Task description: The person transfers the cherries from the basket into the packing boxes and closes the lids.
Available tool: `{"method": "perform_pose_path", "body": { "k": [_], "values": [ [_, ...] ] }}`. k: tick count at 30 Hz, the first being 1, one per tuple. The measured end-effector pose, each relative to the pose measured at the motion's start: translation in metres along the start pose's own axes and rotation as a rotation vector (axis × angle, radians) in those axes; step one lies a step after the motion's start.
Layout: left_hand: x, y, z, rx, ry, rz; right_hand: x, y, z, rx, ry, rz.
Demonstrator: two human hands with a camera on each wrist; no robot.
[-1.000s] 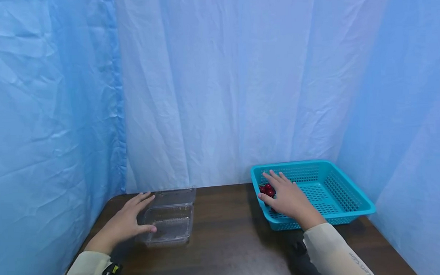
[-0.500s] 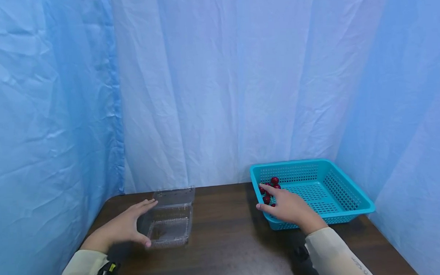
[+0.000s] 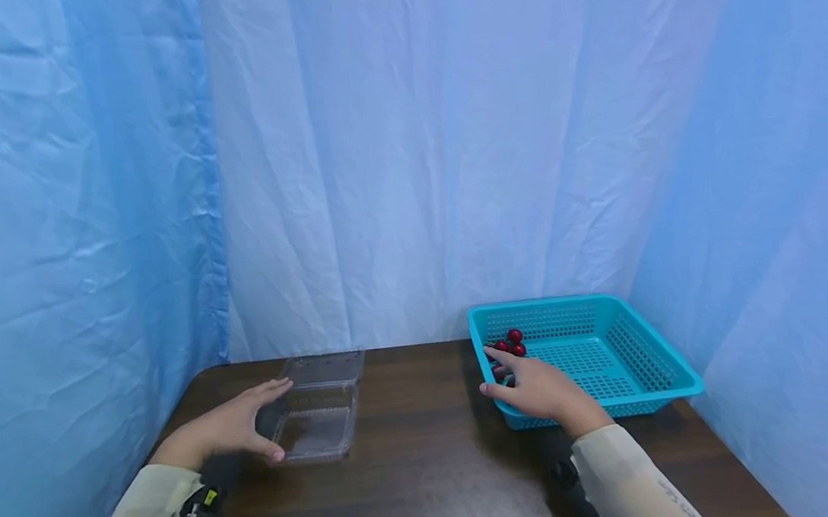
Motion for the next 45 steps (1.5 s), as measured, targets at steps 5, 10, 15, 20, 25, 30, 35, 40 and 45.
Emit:
{"method": "perform_pose_path", "body": {
  "k": [5,10,15,20,25,30,35,40,45],
  "values": [
    [-0.007,0.005,0.009,0.016,0.000,0.016,0.004,0.002,0.000,-0.002,0.013,-0.009],
    [-0.017,0.013,0.017,0.047,0.012,0.032,0.005,0.005,-0.002,-0.014,0.004,-0.001],
    [-0.025,0.020,0.024,0.057,0.013,0.022,0.007,0.007,-0.003,-0.029,-0.010,-0.007],
    [-0.031,0.029,0.029,0.060,-0.003,-0.002,0.008,0.009,-0.003,-0.036,-0.046,-0.006],
    [-0.037,0.042,0.035,0.070,0.002,-0.017,0.007,0.009,-0.002,-0.033,-0.052,-0.003],
    [-0.046,0.054,0.044,0.059,0.011,-0.021,0.005,0.004,0.000,-0.025,-0.038,0.003],
    [-0.054,0.066,0.051,0.071,0.010,-0.017,0.001,-0.002,0.002,-0.030,-0.046,0.010],
    [-0.057,0.077,0.054,0.083,0.020,0.005,0.000,-0.006,0.003,-0.028,-0.047,0.024],
    [-0.059,0.082,0.057,0.078,0.021,0.038,-0.001,-0.007,0.001,-0.019,-0.049,0.037]
  ]
}}
Point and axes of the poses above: each hand's wrist, its own z-axis towards the middle knuckle, its own x-axis out of the back of the hand, y = z × x, the point moved 1 cm from there along z, towards the middle knuckle, and after that the axes turned 3 degrees about y, right-handed, at the moved point
